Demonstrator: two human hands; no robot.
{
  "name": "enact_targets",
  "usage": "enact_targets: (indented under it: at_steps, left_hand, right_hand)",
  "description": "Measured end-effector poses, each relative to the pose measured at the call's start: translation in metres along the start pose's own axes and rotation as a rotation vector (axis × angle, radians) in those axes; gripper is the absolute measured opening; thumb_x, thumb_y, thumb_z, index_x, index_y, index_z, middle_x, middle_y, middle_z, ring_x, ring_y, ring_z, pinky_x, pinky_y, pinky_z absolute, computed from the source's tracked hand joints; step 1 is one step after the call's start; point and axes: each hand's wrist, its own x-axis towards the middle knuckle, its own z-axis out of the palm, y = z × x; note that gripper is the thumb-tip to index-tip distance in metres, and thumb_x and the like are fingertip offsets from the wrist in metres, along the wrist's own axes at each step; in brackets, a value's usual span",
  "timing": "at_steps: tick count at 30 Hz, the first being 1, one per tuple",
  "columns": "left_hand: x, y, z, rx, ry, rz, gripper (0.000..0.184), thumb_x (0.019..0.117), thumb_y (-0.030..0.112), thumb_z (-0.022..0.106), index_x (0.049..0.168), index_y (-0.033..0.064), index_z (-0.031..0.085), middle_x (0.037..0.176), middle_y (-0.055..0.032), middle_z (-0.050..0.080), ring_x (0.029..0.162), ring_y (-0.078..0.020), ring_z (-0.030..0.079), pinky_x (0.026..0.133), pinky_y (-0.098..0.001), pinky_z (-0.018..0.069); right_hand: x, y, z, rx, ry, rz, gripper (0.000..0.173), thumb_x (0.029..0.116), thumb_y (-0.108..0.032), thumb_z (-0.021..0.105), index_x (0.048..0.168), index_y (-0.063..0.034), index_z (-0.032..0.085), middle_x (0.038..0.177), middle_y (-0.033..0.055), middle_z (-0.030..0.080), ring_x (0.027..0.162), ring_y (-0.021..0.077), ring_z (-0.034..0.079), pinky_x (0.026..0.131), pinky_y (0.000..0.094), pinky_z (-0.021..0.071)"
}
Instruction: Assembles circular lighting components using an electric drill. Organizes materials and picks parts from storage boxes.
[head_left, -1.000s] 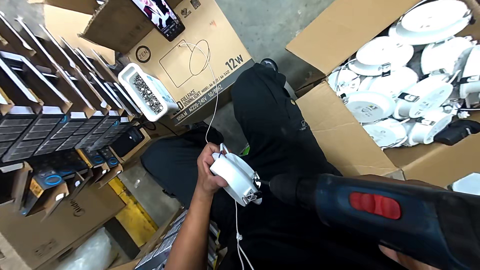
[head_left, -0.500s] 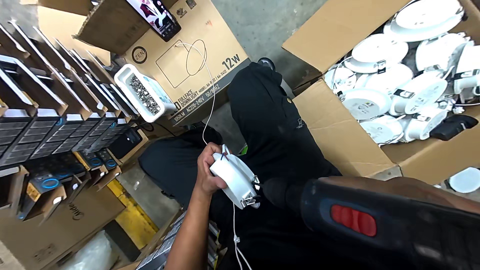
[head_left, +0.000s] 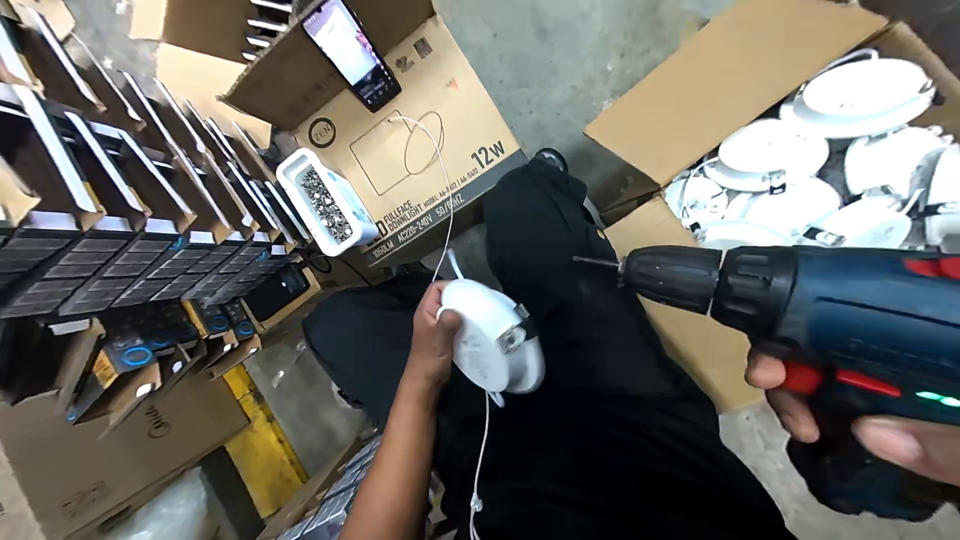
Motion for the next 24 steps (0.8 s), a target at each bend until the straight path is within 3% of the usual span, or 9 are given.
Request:
enact_targets:
  at_steps: [2,4,7,9,14,18,21,23,24]
  left_hand:
    - [0.007,0.014,0.022,0.050,0.052,-0.100,0.068,0.0877,0.050,0.076,0.124,-0.0033,0.053,0.091,-0.0088,0.072,0.080,-0.0156,0.073,0.075,-0.0348,0.0639]
    - [0.010,0.024,0.044,0.062,0.027,-0.140,0.053,0.0979,0.034,0.066,0.129,-0.0055,0.049,0.094,-0.0116,0.072,0.081,-0.0180,0.073,0.076,-0.0368,0.0638]
    - [0.007,0.026,0.072,0.057,-0.058,-0.115,0.057,0.1013,0.024,0.061,0.142,-0.0069,0.037,0.110,-0.0158,0.069,0.092,-0.0203,0.072,0.082,-0.0380,0.0635]
    - [0.000,0.021,0.084,0.129,-0.082,-0.103,0.066,0.1007,0.027,0.063,0.149,-0.0052,0.031,0.123,-0.0164,0.065,0.101,-0.0186,0.071,0.088,-0.0365,0.0625]
    - [-0.017,0.010,0.084,0.274,-0.098,-0.100,0.069,0.1023,0.034,0.057,0.153,-0.0021,0.029,0.136,-0.0159,0.059,0.113,-0.0151,0.066,0.095,-0.0351,0.0587]
    - [-0.018,0.017,0.074,0.361,-0.168,-0.219,0.069,0.1019,0.044,0.055,0.154,0.0055,0.031,0.131,-0.0136,0.063,0.109,-0.0164,0.068,0.094,-0.0398,0.0589]
    - [-0.010,0.023,0.064,0.390,-0.230,-0.261,0.067,0.1003,0.042,0.058,0.152,0.0080,0.033,0.120,-0.0132,0.068,0.101,-0.0190,0.071,0.088,-0.0422,0.0605]
    - [-0.003,0.035,0.060,0.567,-0.203,-0.202,0.069,0.0983,0.046,0.060,0.152,0.0098,0.036,0.120,-0.0104,0.068,0.101,-0.0199,0.070,0.088,-0.0448,0.0592]
    - [0.002,0.043,0.061,0.693,-0.159,-0.104,0.073,0.0962,0.049,0.061,0.153,0.0092,0.038,0.128,-0.0103,0.064,0.109,-0.0211,0.066,0.093,-0.0463,0.0567]
  right_hand:
    - [0.005,0.004,-0.001,0.037,0.052,-0.005,0.036,0.0914,-0.035,0.074,0.124,-0.0207,0.070,0.109,0.0000,0.074,0.079,0.0071,0.069,0.070,0.0203,0.0583]
    - [0.007,0.009,-0.003,0.051,0.084,-0.003,0.036,0.0906,-0.034,0.074,0.124,-0.0212,0.070,0.109,0.0012,0.074,0.079,0.0083,0.069,0.069,0.0217,0.0583]
    - [0.007,0.011,-0.006,0.073,0.109,0.010,0.037,0.0899,-0.035,0.074,0.124,-0.0220,0.070,0.108,0.0033,0.074,0.078,0.0110,0.069,0.068,0.0246,0.0587]
    - [0.006,0.011,-0.006,0.123,0.098,0.015,0.037,0.0900,-0.033,0.074,0.124,-0.0213,0.070,0.109,0.0048,0.074,0.078,0.0128,0.070,0.068,0.0266,0.0595]
    - [0.005,0.027,-0.006,0.243,-0.042,0.047,0.036,0.0930,-0.030,0.071,0.127,-0.0189,0.069,0.111,0.0065,0.074,0.081,0.0142,0.071,0.071,0.0283,0.0597]
    - [0.007,0.042,-0.005,0.324,-0.089,0.136,0.037,0.0924,-0.032,0.070,0.127,-0.0165,0.070,0.109,0.0077,0.074,0.079,0.0137,0.070,0.070,0.0280,0.0596]
    - [0.008,0.048,-0.013,0.392,-0.121,0.151,0.037,0.0929,-0.030,0.069,0.126,-0.0130,0.070,0.107,0.0102,0.074,0.078,0.0152,0.070,0.071,0.0293,0.0599]
    - [0.009,0.047,-0.017,0.348,-0.119,0.140,0.037,0.0931,-0.030,0.069,0.126,-0.0136,0.070,0.106,0.0104,0.074,0.077,0.0150,0.070,0.070,0.0290,0.0596]
    - [0.010,0.045,-0.018,0.319,-0.119,0.132,0.037,0.0931,-0.031,0.070,0.126,-0.0143,0.070,0.106,0.0098,0.074,0.077,0.0145,0.070,0.070,0.0284,0.0593]
